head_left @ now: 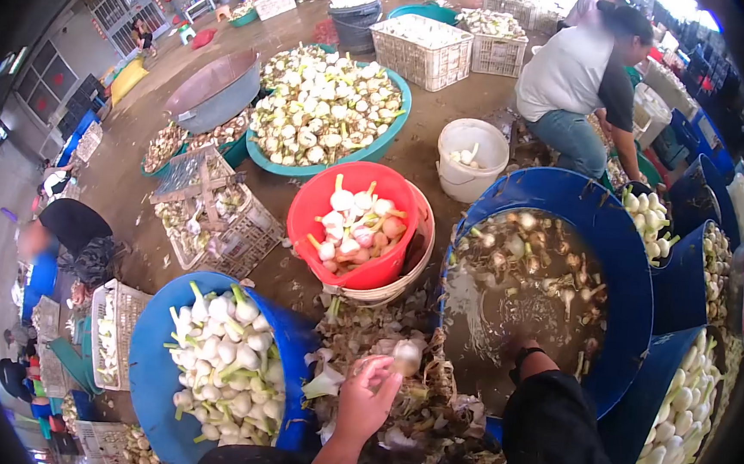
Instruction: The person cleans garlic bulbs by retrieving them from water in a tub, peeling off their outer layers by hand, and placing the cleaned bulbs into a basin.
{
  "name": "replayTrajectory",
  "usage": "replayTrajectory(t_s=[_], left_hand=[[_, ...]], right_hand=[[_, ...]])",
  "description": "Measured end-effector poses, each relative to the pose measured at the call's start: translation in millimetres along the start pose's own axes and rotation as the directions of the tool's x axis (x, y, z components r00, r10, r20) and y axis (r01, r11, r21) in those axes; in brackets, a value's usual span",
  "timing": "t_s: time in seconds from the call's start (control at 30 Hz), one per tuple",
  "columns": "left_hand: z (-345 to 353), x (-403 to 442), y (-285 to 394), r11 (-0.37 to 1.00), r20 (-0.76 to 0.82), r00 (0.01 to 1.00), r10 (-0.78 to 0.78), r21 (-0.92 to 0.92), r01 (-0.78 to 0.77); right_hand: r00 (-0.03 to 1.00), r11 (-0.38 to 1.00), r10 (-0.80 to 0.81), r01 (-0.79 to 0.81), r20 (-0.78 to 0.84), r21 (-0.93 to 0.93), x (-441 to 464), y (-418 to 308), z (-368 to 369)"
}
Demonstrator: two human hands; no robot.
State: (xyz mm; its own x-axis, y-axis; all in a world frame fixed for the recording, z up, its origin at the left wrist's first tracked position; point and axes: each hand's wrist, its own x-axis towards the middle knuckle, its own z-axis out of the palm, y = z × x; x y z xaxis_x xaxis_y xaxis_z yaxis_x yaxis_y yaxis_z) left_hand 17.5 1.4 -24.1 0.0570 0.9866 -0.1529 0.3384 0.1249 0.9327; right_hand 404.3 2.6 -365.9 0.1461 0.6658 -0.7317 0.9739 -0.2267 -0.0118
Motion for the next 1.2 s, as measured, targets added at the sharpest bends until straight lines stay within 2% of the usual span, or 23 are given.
replayTrajectory(t_s=[0.13,0.27,0.33,0.37,0.4,0.43,0.47,0.5,0.53,0.57,0.63,0.67,0.7,0.77,0.8,0.87,0.9,0.97,1.0,1.03,1.1,1.17,1.2], left_hand=[[6.5,8.5,3.2,0.999,0.050,0.999,0.021,0.029,-0.023],[12.0,13.1,0.0,0.997,0.099,0.993,0.063,0.040,-0.067],[15.5,13.0,0.2,0.996,0.101,0.992,0.072,0.045,-0.077],[17.1,12.4,1.1,0.997,0.099,0.992,0.074,0.017,-0.076],[16.4,11.7,1.3,0.997,0.096,0.993,0.075,-0.006,-0.075],[15.5,10.4,2.7,0.993,0.108,0.988,0.106,0.039,-0.111],[14.0,8.4,6.7,0.999,0.179,0.983,0.028,0.014,-0.031],[13.4,4.6,12.7,0.998,0.257,0.965,-0.051,-0.010,0.055],[19.0,0.8,10.4,0.998,0.248,0.969,0.002,-0.063,0.015],[22.9,-4.9,11.2,0.978,0.307,0.948,-0.080,-0.160,0.134],[25.3,-12.6,21.8,0.818,0.420,0.886,-0.196,-0.428,0.384],[20.9,-14.4,27.4,0.762,0.423,0.864,-0.273,-0.452,0.463],[35.1,-11.7,11.4,0.609,0.180,0.961,-0.210,-0.745,0.273],[17.1,-8.7,0.9,0.649,0.139,0.964,-0.226,-0.716,0.256],[14.6,-10.6,-9.2,0.626,0.119,0.960,-0.252,-0.736,0.256],[16.2,-8.1,-22.1,0.769,0.133,0.981,-0.140,-0.610,0.193],[10.0,-10.1,-15.5,0.749,0.121,0.981,-0.148,-0.635,0.192],[-0.8,-12.3,-2.1,0.877,0.253,0.967,0.027,-0.470,0.098],[1.7,-11.1,1.1,0.775,0.332,0.936,-0.117,-0.559,0.295],[3.0,-12.0,0.6,0.766,0.330,0.938,-0.107,-0.574,0.289],[6.6,-11.8,0.0,0.608,0.430,0.894,-0.126,-0.678,0.412],[0.3,-16.4,7.7,0.627,0.501,0.854,-0.139,-0.623,0.468],[1.8,-18.7,8.6,0.590,0.489,0.864,-0.125,-0.663,0.460]], right_hand=[[0.951,0.975,0.000,0.068,0.308,-0.211,-52.5,9.1,4.3],[0.763,0.897,-0.002,0.287,0.646,-0.336,-141.0,13.1,-47.7],[0.651,0.943,-0.143,0.319,0.745,-0.098,-167.8,11.5,-75.1],[0.507,0.898,-0.417,0.102,0.754,0.428,-168.5,21.5,-70.9],[0.426,0.575,-0.680,-0.197,0.597,0.794,-169.3,26.4,-67.0],[0.624,0.332,-0.680,-0.204,0.384,0.921,-195.5,-1.8,-102.5],[0.786,0.077,-0.595,-0.152,0.167,0.985,-226.7,-31.8,-138.4],[0.775,0.105,-0.604,-0.152,0.184,0.983,-252.0,-63.0,-166.0],[0.797,-0.033,-0.604,-0.016,-0.007,0.999,-277.0,-92.9,-189.5],[0.792,-0.170,-0.577,0.121,-0.198,0.978,-294.3,-121.6,-203.0],[0.737,-0.079,-0.561,0.405,-0.377,0.911,-317.9,-173.0,-206.0],[0.734,-0.007,-0.559,0.461,-0.386,0.887,-323.8,-199.7,-204.1],[0.778,0.094,-0.399,0.561,-0.485,0.823,-328.2,-217.6,-194.0],[0.762,0.635,-0.289,0.606,-0.580,0.479,-351.4,-244.8,-200.8],[0.768,0.647,-0.321,0.605,-0.555,0.463,-355.2,-248.4,-194.0],[0.697,0.658,-0.372,0.664,-0.613,0.356,-356.9,-251.5,-185.7],[0.700,0.672,-0.391,0.661,-0.598,0.334,-363.6,-252.2,-188.4],[0.757,0.750,-0.339,0.576,-0.558,0.325,-377.9,-254.1,-197.8],[0.714,0.724,-0.322,0.609,-0.622,0.324,-376.2,-252.4,-194.3],[0.711,0.733,-0.326,0.607,-0.623,0.308,-376.5,-252.3,-192.3],[0.662,0.747,-0.253,0.598,-0.705,0.293,-376.5,-251.4,-190.0],[0.720,0.769,-0.284,0.566,-0.634,0.298,-366.6,-240.2,-186.3],[0.881,0.522,-0.154,0.458,-0.448,0.720,-357.4,-236.4,-177.7]])
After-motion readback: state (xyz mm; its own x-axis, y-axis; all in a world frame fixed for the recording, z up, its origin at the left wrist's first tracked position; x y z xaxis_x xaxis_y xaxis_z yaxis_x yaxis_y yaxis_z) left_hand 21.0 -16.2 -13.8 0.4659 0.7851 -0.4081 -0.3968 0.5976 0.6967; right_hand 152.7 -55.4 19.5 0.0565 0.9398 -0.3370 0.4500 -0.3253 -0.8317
